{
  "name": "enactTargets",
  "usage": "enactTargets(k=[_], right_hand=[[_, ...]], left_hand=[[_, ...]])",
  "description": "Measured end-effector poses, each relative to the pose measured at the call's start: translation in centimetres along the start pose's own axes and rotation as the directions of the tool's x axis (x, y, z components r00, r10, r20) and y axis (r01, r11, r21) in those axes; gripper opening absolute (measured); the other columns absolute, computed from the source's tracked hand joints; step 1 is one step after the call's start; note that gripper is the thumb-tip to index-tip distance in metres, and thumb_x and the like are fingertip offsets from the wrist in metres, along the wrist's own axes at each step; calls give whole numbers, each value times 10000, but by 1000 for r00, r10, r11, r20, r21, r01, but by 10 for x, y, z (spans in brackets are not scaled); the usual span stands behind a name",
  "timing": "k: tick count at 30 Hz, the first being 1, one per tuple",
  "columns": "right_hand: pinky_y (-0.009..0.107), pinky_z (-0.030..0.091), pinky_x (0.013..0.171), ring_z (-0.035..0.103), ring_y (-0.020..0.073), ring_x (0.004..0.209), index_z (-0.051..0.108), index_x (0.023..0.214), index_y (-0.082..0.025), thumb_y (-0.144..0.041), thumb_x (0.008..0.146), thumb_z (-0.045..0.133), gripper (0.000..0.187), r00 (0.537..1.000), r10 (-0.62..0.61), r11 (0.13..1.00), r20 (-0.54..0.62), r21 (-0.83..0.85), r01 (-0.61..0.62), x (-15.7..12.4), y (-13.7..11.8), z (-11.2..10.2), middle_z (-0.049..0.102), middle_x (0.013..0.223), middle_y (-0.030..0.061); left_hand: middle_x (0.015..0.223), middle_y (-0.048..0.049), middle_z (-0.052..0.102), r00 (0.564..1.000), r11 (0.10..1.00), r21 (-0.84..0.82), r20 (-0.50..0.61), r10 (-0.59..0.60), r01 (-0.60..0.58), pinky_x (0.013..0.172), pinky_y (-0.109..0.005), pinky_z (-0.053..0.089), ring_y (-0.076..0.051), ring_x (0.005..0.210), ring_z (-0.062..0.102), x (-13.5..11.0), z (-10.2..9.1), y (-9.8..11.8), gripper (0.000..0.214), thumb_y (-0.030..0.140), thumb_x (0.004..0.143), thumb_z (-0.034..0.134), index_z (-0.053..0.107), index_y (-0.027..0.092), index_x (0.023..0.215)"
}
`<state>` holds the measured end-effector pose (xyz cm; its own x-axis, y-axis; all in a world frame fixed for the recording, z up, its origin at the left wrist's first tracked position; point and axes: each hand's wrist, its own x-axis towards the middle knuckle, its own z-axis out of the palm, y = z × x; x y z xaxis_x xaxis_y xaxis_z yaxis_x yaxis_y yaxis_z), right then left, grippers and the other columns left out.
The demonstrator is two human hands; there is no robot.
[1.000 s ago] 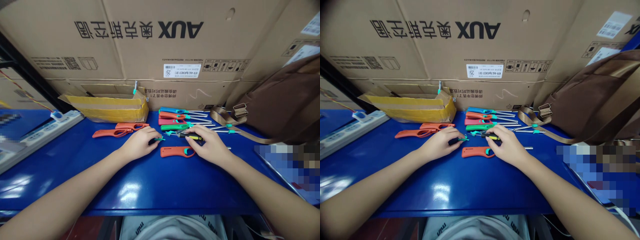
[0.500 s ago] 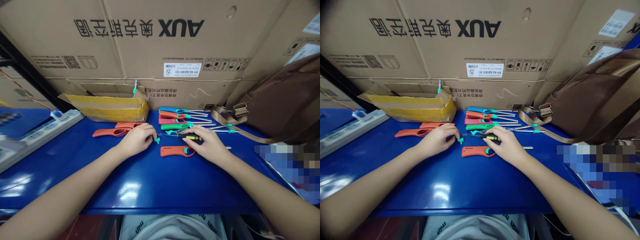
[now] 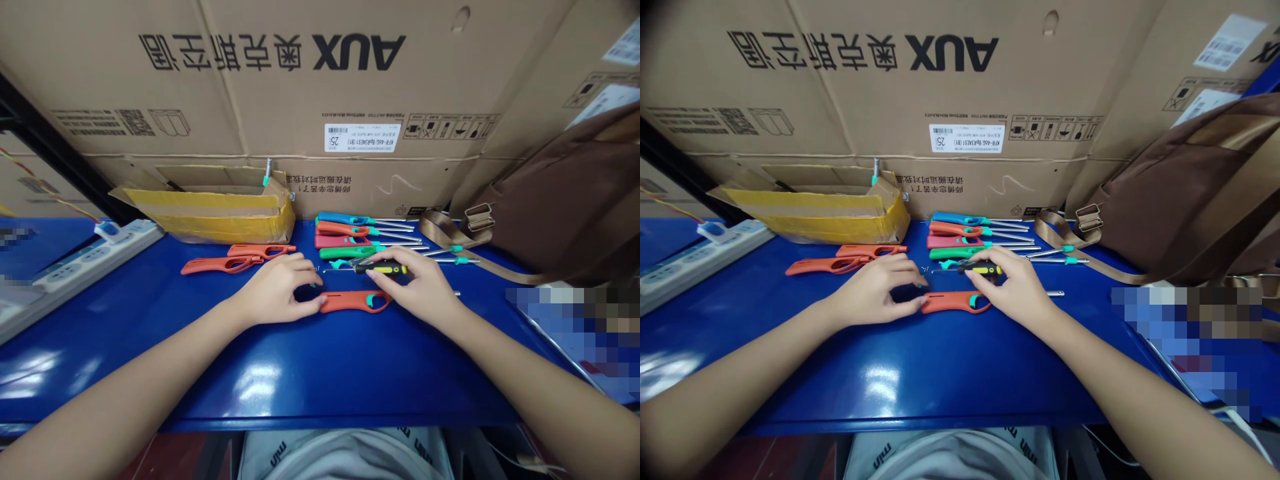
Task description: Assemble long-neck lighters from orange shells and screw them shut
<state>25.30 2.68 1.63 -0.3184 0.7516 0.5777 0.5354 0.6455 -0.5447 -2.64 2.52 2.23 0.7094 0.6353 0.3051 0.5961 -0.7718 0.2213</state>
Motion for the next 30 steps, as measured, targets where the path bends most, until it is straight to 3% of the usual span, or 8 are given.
enactTargets(k=[3, 5, 8, 10, 16, 21, 25, 30], right_hand=[[360, 593, 786, 722, 225, 893, 688, 985, -232, -321, 850, 738, 170, 984, 124, 991, -129, 74, -115, 2, -5, -4, 758, 982, 49], [321, 583, 657, 706, 193, 726, 684, 928, -227, -380, 853, 742, 179, 958, 217, 971, -188, 145, -191, 3, -8, -9, 738, 842, 30], [270, 509, 480, 578, 136, 451, 639, 833, -232, -478, 888, 709, 261, 915, 337, 916, -222, 303, -264, 6, -12, -14, 611, 547, -39], [259, 501, 449, 539, 124, 392, 612, 802, -233, -514, 887, 707, 309, 899, 383, 869, -212, 414, -273, 8, -12, -17, 564, 472, -61], [229, 491, 397, 550, 96, 399, 637, 723, -190, -390, 772, 825, 279, 856, 488, 704, -172, 657, -269, 12, -8, -17, 640, 591, -26], [222, 423, 327, 504, 72, 356, 625, 682, -179, -299, 731, 819, 233, 827, 551, 610, -110, 730, -309, 13, -13, -18, 684, 700, -3], [204, 363, 288, 468, 62, 327, 627, 687, -182, -281, 724, 811, 212, 823, 565, 571, -58, 748, -339, 13, -16, -18, 680, 677, -7], [191, 322, 268, 441, 53, 303, 621, 670, -182, -251, 702, 806, 199, 815, 578, 554, -34, 750, -361, 14, -19, -17, 679, 663, -11]], left_hand=[[924, -54, 729, 999, 1000, -6, 46, 20, -19, 863, -376, 498, -226, 879, 644, 0, 3, 5, 258, 432, 924, 661, 746, 195, 986], [919, -56, 730, 998, 999, -36, 52, 26, -24, 854, -369, 499, -221, 876, 642, 1, 7, 8, 264, 434, 938, 654, 748, 191, 980], [918, -67, 728, 999, 995, -104, 36, 2, 2, 802, -350, 508, -218, 869, 637, 1, 15, 15, 278, 430, 939, 664, 751, 170, 989], [927, -70, 732, 999, 988, -154, 17, -27, 29, 799, -345, 512, -216, 871, 642, 2, 19, 20, 280, 433, 927, 687, 759, 172, 1000], [922, -56, 750, 976, 905, -396, -77, -202, 156, 797, -311, 520, -179, 842, 656, 3, 27, 34, 262, 400, 896, 737, 779, 171, 1016], [965, -54, 754, 896, 698, -650, -61, -440, 298, 653, -266, 520, -130, 694, 611, 3, 32, 37, 419, 371, 814, 799, 721, 151, 1162], [994, -87, 758, 897, 583, -764, -14, -443, 276, 674, -269, 540, -137, 729, 632, 3, 31, 39, 382, 360, 812, 783, 723, 121, 1105], [944, -80, 780, 903, 594, -768, -49, -427, 239, 658, -247, 522, -128, 704, 630, 3, 29, 41, 252, 323, 839, 758, 763, 132, 1003]])
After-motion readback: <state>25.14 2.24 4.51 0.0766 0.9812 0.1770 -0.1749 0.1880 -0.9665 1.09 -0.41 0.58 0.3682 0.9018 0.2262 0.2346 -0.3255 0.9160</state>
